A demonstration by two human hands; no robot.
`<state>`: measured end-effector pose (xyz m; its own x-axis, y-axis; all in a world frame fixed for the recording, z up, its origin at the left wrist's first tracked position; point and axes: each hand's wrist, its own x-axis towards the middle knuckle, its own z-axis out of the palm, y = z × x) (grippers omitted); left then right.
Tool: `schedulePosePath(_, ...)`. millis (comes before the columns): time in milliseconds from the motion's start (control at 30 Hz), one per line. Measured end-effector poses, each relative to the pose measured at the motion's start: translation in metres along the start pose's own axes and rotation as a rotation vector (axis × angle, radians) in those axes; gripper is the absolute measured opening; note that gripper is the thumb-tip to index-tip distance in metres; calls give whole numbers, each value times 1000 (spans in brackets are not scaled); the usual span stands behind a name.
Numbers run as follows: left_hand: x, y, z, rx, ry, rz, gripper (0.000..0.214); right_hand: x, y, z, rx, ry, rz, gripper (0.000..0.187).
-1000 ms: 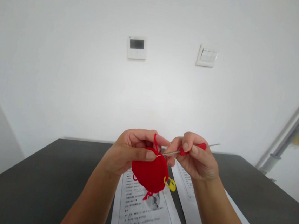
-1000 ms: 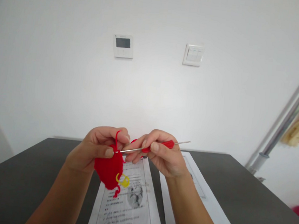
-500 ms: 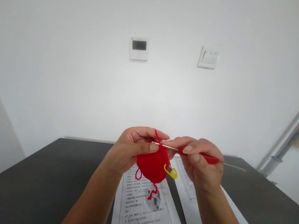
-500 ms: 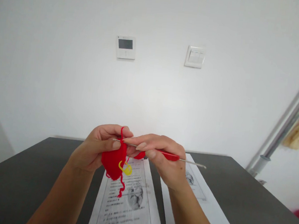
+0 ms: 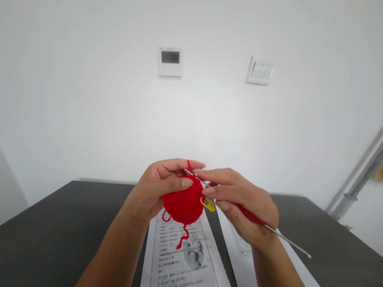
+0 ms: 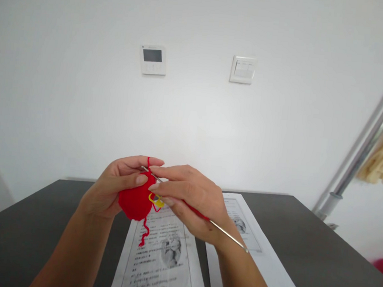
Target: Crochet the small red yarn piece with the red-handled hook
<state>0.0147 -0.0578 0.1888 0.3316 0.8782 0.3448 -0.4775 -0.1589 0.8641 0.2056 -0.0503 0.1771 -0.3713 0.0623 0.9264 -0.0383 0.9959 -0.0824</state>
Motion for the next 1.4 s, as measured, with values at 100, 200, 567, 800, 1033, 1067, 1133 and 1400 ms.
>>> schedulePosePath(100, -1, 1, 0, 1, -16, -23, 25, 3, -1, -1, -19, -26, -22, 23)
schedulePosePath(200, -2, 2, 1, 7, -47, -52, 25, 5, -2, -1, -11, -32, -39, 21)
schedulePosePath(567, 0, 0, 2, 130, 49, -1, 27, 5, -1, -2, -11, -70, -31, 23)
schedulePosePath(800, 0, -3, 0, 210, 73, 68, 27, 2, 1, -3, -42, -75, -21, 26)
schedulePosePath(1033, 1, -6, 7, 531, 203, 328, 21, 1, 0, -1, -106, -13, 80, 27)
schedulePosePath(1067, 0, -5, 9, 587, 228, 366, 20, 1, -1, 0, -109, -1, 89, 26)
schedulePosePath(1133, -1, -5, 14, 673, 266, 437, 18, 1, -1, 1, -121, 17, 103, 26)
schedulePosePath(1400, -2, -10, 20, 740, 313, 533, 18, -2, -2, 7, -176, 90, 132, 27)
